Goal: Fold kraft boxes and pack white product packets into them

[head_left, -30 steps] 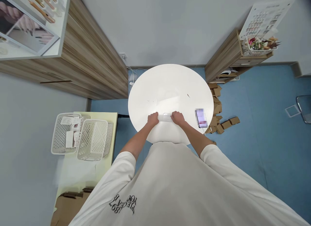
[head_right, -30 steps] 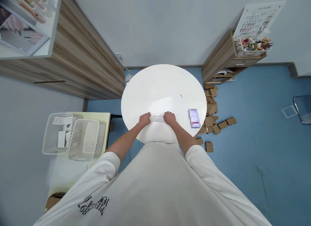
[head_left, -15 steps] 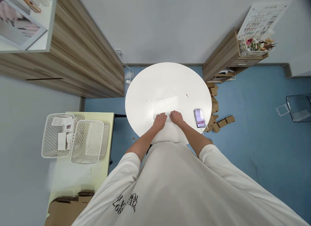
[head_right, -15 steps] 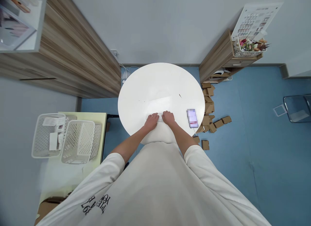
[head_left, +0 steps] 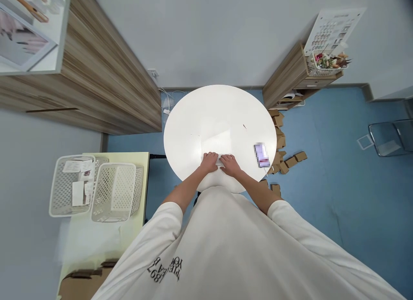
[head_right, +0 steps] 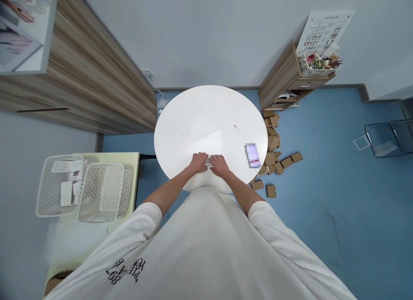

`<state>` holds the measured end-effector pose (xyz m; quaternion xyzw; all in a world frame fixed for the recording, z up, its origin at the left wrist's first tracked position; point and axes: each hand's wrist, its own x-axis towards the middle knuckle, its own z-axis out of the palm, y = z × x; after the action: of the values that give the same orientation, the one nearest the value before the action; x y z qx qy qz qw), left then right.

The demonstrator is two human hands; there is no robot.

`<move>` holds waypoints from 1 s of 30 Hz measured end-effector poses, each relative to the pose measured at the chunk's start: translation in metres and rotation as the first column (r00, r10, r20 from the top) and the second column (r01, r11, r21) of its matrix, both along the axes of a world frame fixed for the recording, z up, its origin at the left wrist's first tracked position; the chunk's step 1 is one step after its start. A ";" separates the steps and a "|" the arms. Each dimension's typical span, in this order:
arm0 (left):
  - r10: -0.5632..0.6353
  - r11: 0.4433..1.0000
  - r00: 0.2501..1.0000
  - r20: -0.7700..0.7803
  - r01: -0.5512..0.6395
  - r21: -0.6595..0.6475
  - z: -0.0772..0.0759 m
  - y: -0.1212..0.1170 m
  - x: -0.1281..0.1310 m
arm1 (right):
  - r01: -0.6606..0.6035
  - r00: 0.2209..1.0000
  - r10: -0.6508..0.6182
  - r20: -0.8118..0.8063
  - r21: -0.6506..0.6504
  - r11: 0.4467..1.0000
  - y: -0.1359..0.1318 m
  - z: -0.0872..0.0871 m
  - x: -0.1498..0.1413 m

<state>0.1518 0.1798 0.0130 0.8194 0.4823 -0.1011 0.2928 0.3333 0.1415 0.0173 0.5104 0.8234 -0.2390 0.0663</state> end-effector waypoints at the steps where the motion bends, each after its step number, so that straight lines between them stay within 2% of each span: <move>1: 0.010 0.999 1.000 0.001 -0.010 -0.031 0.001 -0.002 -0.001 | -0.008 1.000 0.008 0.000 -0.010 1.000 -0.002 0.000 -0.001; 6: 0.051 0.987 0.998 0.037 -0.044 -0.156 0.004 -0.010 -0.008 | -0.063 0.998 0.063 -0.011 -0.030 0.998 -0.005 0.007 -0.005; 12: 0.112 0.988 0.987 0.112 -0.098 -0.119 0.010 -0.007 -0.016 | -0.046 0.999 0.047 0.010 -0.096 0.994 0.019 0.016 -0.007; 19: 0.107 0.989 0.993 0.051 -0.111 0.098 0.006 0.008 -0.009 | 0.049 0.998 -0.046 0.037 -0.094 0.994 0.047 0.005 -0.012; 26: 0.122 0.992 0.992 -0.012 -0.121 0.041 -0.006 0.030 -0.007 | 0.162 0.979 -0.163 0.126 0.014 0.987 0.034 -0.004 -0.007; 30: 0.130 0.987 0.991 -0.003 -0.129 0.100 -0.012 0.031 -0.006 | 0.165 0.973 -0.168 0.159 0.031 0.986 0.027 -0.007 -0.001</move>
<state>0.1463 0.2109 0.0013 0.7994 0.5404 -0.0614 0.2553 0.3325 0.1689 0.0106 0.5958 0.7718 -0.1942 0.1078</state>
